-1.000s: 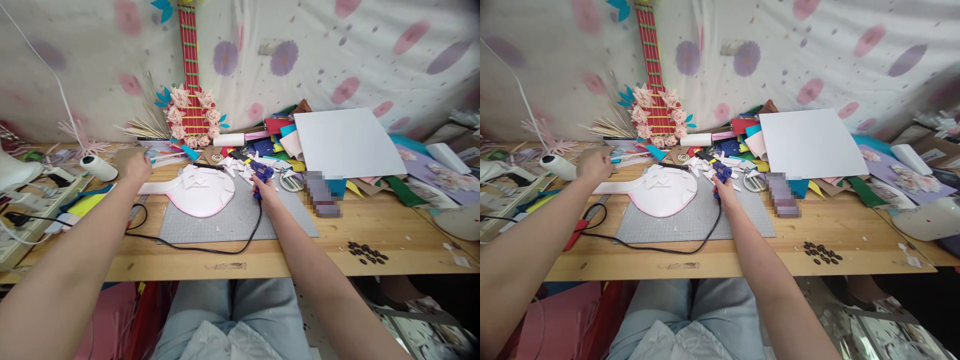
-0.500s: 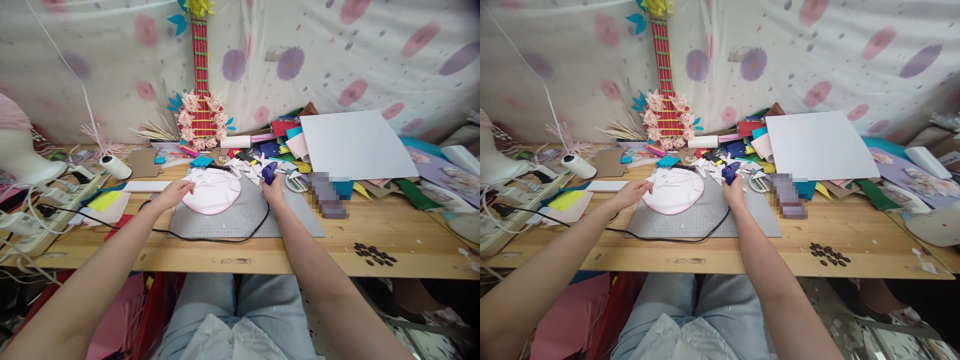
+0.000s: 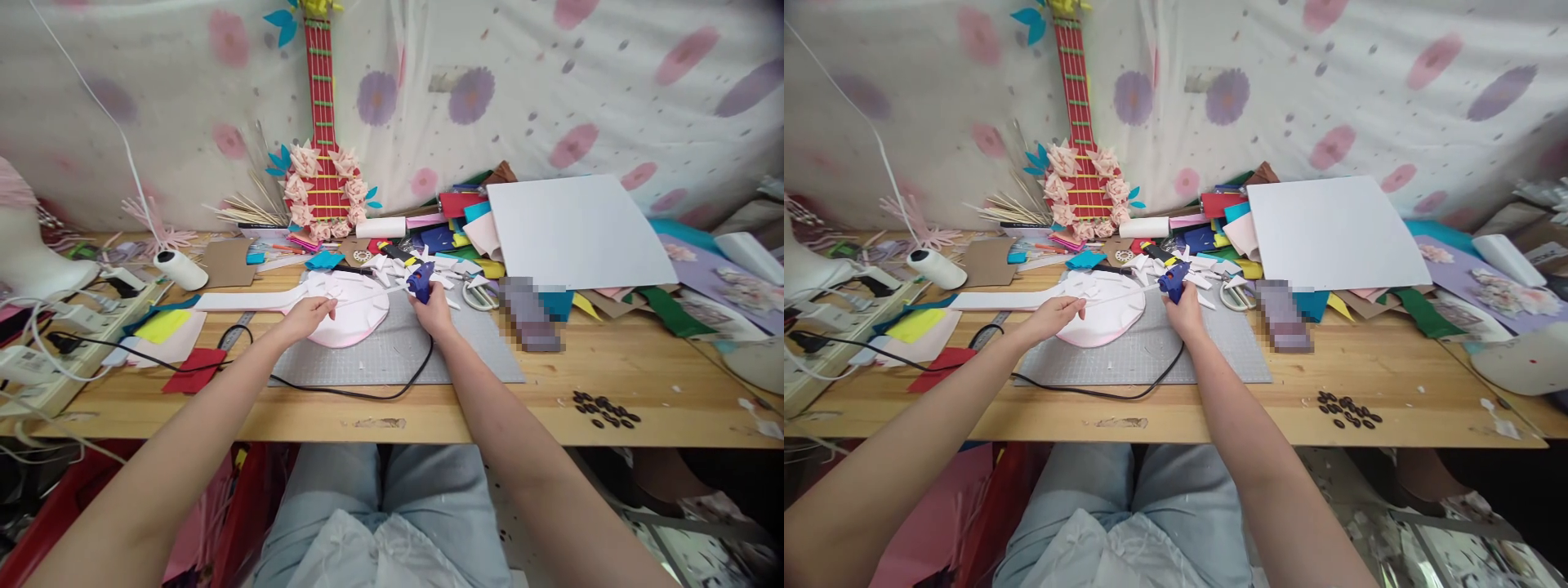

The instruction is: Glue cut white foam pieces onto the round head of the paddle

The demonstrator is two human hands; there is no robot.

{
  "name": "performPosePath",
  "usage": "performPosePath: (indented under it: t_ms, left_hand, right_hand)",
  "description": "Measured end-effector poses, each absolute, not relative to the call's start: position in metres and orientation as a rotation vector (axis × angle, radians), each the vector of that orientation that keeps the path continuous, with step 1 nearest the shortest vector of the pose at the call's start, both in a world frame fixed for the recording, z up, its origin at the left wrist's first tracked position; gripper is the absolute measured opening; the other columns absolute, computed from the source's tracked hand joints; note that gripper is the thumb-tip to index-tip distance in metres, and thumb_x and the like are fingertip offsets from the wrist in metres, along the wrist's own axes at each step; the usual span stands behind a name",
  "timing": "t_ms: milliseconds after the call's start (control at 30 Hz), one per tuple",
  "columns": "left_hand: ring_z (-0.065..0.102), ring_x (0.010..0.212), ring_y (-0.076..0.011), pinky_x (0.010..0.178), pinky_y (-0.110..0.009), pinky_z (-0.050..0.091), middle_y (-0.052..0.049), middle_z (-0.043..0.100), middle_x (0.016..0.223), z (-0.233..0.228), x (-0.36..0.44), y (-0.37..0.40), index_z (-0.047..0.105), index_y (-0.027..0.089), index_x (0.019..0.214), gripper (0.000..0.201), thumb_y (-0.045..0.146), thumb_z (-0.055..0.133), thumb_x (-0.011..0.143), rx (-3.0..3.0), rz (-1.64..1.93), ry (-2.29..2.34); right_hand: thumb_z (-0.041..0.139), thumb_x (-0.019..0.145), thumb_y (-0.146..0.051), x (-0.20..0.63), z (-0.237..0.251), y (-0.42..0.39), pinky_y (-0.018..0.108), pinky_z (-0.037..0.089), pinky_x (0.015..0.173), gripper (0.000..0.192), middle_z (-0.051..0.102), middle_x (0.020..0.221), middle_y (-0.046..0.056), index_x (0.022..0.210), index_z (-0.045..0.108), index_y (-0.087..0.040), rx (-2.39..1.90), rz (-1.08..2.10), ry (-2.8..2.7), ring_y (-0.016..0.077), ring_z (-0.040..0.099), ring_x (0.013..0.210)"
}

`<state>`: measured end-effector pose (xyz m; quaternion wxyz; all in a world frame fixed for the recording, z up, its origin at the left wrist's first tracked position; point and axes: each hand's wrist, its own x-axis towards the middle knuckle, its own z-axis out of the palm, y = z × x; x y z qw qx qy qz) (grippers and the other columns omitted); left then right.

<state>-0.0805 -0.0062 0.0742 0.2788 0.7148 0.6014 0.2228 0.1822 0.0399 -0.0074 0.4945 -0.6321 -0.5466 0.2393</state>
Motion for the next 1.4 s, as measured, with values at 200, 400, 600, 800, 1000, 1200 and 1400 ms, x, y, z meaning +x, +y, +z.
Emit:
performPosePath:
  t_ms: [200, 400, 600, 800, 1000, 1200, 1400]
  left_hand:
    - [0.049, 0.064, -0.0165, 0.059, -0.027, 0.035, 0.000, 0.051, 0.059, 0.064, -0.080, 0.000, 0.056, 0.019, 0.061, 0.040, 0.047, 0.036, 0.081, 1.973, 0.621, 1.645]
    - [0.047, 0.058, -0.0156, 0.056, -0.027, 0.032, 0.001, 0.047, 0.058, 0.069, -0.066, -0.014, 0.055, 0.019, 0.066, 0.039, 0.045, 0.033, 0.083, 1.943, 0.545, 1.641]
    - [0.044, 0.059, -0.0142, 0.057, -0.026, 0.036, 0.001, 0.047, 0.062, 0.079, -0.047, -0.039, 0.056, 0.019, 0.076, 0.026, 0.036, 0.037, 0.081, 1.922, 0.388, 1.380]
    - [0.044, 0.057, -0.0141, 0.052, -0.026, 0.033, 0.001, 0.047, 0.062, 0.072, -0.048, -0.034, 0.054, 0.019, 0.079, 0.024, 0.033, 0.035, 0.082, 1.878, 0.459, 1.492]
    - [0.046, 0.058, -0.0150, 0.054, -0.027, 0.032, 0.001, 0.049, 0.062, 0.077, -0.045, -0.035, 0.053, 0.020, 0.076, 0.021, 0.029, 0.035, 0.082, 1.941, 0.440, 1.575]
    - [0.043, 0.049, -0.0109, 0.049, -0.024, 0.032, 0.004, 0.047, 0.056, 0.084, -0.029, -0.042, 0.050, 0.020, 0.074, 0.017, 0.033, 0.042, 0.082, 1.810, 0.489, 1.343]
    - [0.031, 0.034, -0.0059, 0.039, -0.022, 0.023, 0.006, 0.040, 0.042, 0.100, -0.001, -0.039, 0.051, 0.017, 0.069, 0.019, 0.025, 0.042, 0.083, 1.503, 0.557, 1.216]
  right_hand:
    - [0.063, 0.069, -0.028, 0.180, -0.003, 0.036, 0.044, 0.040, 0.089, 0.043, 0.056, 0.110, 0.014, 0.106, 0.044, -0.018, -1.558, 0.552, -1.361, 0.0259, 0.053, 0.102]
    - [0.058, 0.074, -0.025, 0.180, 0.008, 0.026, 0.045, 0.041, 0.085, 0.043, 0.049, 0.119, 0.019, 0.112, 0.041, -0.016, -1.718, 0.297, -1.404, 0.0308, 0.051, 0.106]
    - [0.052, 0.076, -0.025, 0.188, 0.013, 0.025, 0.046, 0.041, 0.085, 0.042, 0.047, 0.121, 0.020, 0.115, 0.040, -0.015, -1.790, 0.184, -1.459, 0.0318, 0.051, 0.105]
    - [0.051, 0.077, -0.026, 0.194, 0.006, 0.032, 0.046, 0.043, 0.082, 0.044, 0.050, 0.119, 0.019, 0.118, 0.039, -0.016, -1.727, 0.152, -1.507, 0.0319, 0.050, 0.106]
    - [0.050, 0.077, -0.025, 0.193, 0.009, 0.031, 0.046, 0.043, 0.080, 0.045, 0.049, 0.120, 0.020, 0.119, 0.041, -0.014, -1.706, 0.138, -1.551, 0.0327, 0.051, 0.105]
    - [0.049, 0.077, -0.024, 0.189, 0.011, 0.028, 0.046, 0.043, 0.081, 0.044, 0.049, 0.118, 0.019, 0.120, 0.040, -0.014, -1.757, 0.131, -1.478, 0.0321, 0.051, 0.104]
    - [0.045, 0.078, -0.023, 0.185, 0.010, 0.027, 0.044, 0.043, 0.081, 0.042, 0.051, 0.115, 0.018, 0.119, 0.042, -0.015, -1.705, 0.105, -1.527, 0.0325, 0.050, 0.107]
